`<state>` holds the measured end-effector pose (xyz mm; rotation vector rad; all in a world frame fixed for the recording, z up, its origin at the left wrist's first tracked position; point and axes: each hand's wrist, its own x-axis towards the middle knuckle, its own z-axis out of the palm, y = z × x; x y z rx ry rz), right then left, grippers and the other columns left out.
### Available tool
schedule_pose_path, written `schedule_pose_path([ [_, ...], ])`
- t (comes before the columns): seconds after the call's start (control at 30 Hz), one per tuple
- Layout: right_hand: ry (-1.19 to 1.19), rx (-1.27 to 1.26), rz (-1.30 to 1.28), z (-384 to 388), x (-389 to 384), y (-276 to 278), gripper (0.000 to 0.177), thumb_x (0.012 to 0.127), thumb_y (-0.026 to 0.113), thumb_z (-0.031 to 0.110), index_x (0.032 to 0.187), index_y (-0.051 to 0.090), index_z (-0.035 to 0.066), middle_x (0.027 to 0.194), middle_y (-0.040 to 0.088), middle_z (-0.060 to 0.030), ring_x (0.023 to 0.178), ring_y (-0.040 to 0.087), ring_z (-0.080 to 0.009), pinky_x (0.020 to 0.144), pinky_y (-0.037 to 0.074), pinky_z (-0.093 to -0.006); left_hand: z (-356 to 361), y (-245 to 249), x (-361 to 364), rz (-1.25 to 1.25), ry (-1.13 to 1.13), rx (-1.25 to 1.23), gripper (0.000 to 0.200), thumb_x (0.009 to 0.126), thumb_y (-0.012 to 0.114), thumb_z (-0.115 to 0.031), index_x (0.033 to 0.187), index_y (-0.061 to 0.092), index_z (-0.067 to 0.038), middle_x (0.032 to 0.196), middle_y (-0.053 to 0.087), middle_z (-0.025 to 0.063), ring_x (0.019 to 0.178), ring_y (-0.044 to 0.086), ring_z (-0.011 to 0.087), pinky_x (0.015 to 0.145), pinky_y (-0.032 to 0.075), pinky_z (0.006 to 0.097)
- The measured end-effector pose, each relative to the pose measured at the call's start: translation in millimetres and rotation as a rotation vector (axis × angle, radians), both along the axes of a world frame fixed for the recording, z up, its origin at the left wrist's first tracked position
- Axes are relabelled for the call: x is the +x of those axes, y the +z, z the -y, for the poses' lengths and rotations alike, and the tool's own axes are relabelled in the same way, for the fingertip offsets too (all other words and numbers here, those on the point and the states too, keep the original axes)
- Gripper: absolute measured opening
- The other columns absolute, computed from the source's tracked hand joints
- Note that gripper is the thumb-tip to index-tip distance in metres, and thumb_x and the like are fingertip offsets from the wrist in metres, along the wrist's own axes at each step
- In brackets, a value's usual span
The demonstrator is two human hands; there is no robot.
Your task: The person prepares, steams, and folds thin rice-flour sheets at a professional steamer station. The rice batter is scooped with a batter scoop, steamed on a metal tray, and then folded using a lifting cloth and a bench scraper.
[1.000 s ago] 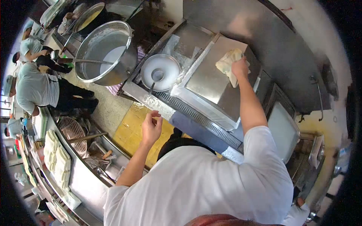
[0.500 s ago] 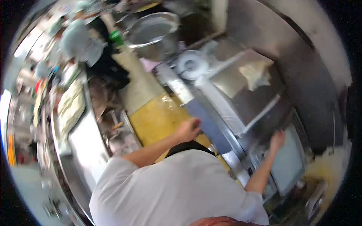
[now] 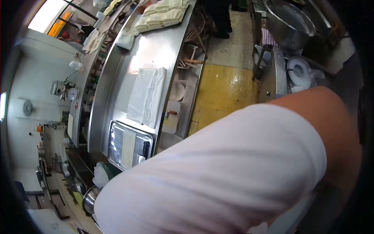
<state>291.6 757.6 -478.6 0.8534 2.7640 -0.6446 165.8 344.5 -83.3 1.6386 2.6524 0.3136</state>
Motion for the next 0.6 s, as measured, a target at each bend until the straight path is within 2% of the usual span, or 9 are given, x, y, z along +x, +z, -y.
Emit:
schedule_pose_path([
  [0.23,0.048,0.090,-0.131,53.7,18.3,39.2,0.044,0.085,0.061,0.032,0.102,0.068,-0.008,0.110,0.067,-0.0311,0.098,0.066,-0.0431,0.084,0.053,-0.0498,97.6,61.9,-6.8,-0.058,0.300,-0.075,0.034,0.080,0.072,-0.029,0.108,0.072,-0.010,0.105,0.072,0.0131,0.099,0.070,0.0329,0.079,0.057,0.0439],
  [0.33,0.025,0.170,-0.169,64.7,23.7,43.9,0.039,0.082,0.061,0.027,0.093,0.069,-0.010,0.100,0.067,-0.0335,0.093,0.065,-0.0481,0.083,0.051,-0.0525,148.6,83.5,25.5,-0.075,0.480,-0.010,0.037,0.078,0.075,-0.027,0.111,0.071,-0.012,0.107,0.072,0.0110,0.099,0.070,0.0317,0.078,0.057,0.0424],
  [0.37,0.059,0.225,-0.157,65.1,23.2,48.7,0.035,0.080,0.061,0.022,0.086,0.069,-0.012,0.091,0.068,-0.0349,0.088,0.064,-0.0520,0.083,0.050,-0.0546,170.3,72.5,39.4,-0.035,0.564,0.058,0.038,0.078,0.076,-0.027,0.112,0.071,-0.012,0.108,0.072,0.0103,0.100,0.070,0.0313,0.078,0.058,0.0418],
  [0.4,0.075,0.225,-0.169,68.1,22.7,56.6,0.035,0.080,0.061,0.022,0.086,0.069,-0.012,0.091,0.068,-0.0349,0.088,0.064,-0.0520,0.083,0.050,-0.0546,191.5,44.4,54.1,-0.025,0.664,0.183,0.030,0.079,0.073,-0.026,0.105,0.074,-0.012,0.103,0.074,0.0114,0.098,0.071,0.0297,0.078,0.057,0.0425],
  [0.43,0.126,0.225,-0.088,74.8,20.6,62.0,0.035,0.079,0.061,0.019,0.095,0.069,-0.011,0.098,0.068,-0.0336,0.092,0.065,-0.0498,0.085,0.050,-0.0542,212.2,16.2,69.1,-0.016,0.753,0.323,0.024,0.079,0.071,-0.024,0.098,0.078,-0.011,0.098,0.075,0.0125,0.097,0.072,0.0282,0.078,0.057,0.0431],
  [0.47,0.178,0.236,-0.001,74.2,19.0,66.3,0.039,0.078,0.061,0.017,0.104,0.070,-0.010,0.105,0.069,-0.0323,0.097,0.066,-0.0476,0.088,0.050,-0.0537,240.5,16.7,103.8,0.238,0.791,0.144,0.033,0.077,0.071,-0.021,0.107,0.072,-0.007,0.104,0.071,0.0192,0.097,0.070,0.0353,0.082,0.056,0.0463],
  [0.53,0.135,0.258,-0.086,120.2,22.0,107.4,0.038,0.078,0.061,0.017,0.103,0.071,-0.009,0.105,0.069,-0.0312,0.099,0.066,-0.0465,0.087,0.051,-0.0534,281.6,-49.1,150.1,0.346,0.934,0.188,0.026,0.080,0.065,-0.016,0.103,0.070,-0.003,0.097,0.071,0.0213,0.095,0.069,0.0402,0.083,0.055,0.0493],
  [0.57,0.069,0.283,-0.154,141.7,19.6,125.5,0.037,0.077,0.061,0.017,0.103,0.071,-0.008,0.106,0.069,-0.0302,0.100,0.066,-0.0455,0.087,0.051,-0.0530,306.6,-68.6,185.8,0.380,1.001,0.283,0.022,0.083,0.062,-0.015,0.099,0.070,-0.003,0.096,0.070,0.0206,0.094,0.069,0.0399,0.085,0.055,0.0492],
  [0.6,0.078,0.291,-0.162,152.2,15.2,134.5,0.037,0.077,0.061,0.017,0.103,0.071,-0.008,0.106,0.069,-0.0302,0.100,0.066,-0.0455,0.087,0.051,-0.0530,330.8,-86.8,217.1,0.470,1.042,0.260,0.025,0.084,0.061,-0.017,0.103,0.069,-0.002,0.100,0.070,0.0208,0.098,0.068,0.0394,0.087,0.054,0.0491],
])
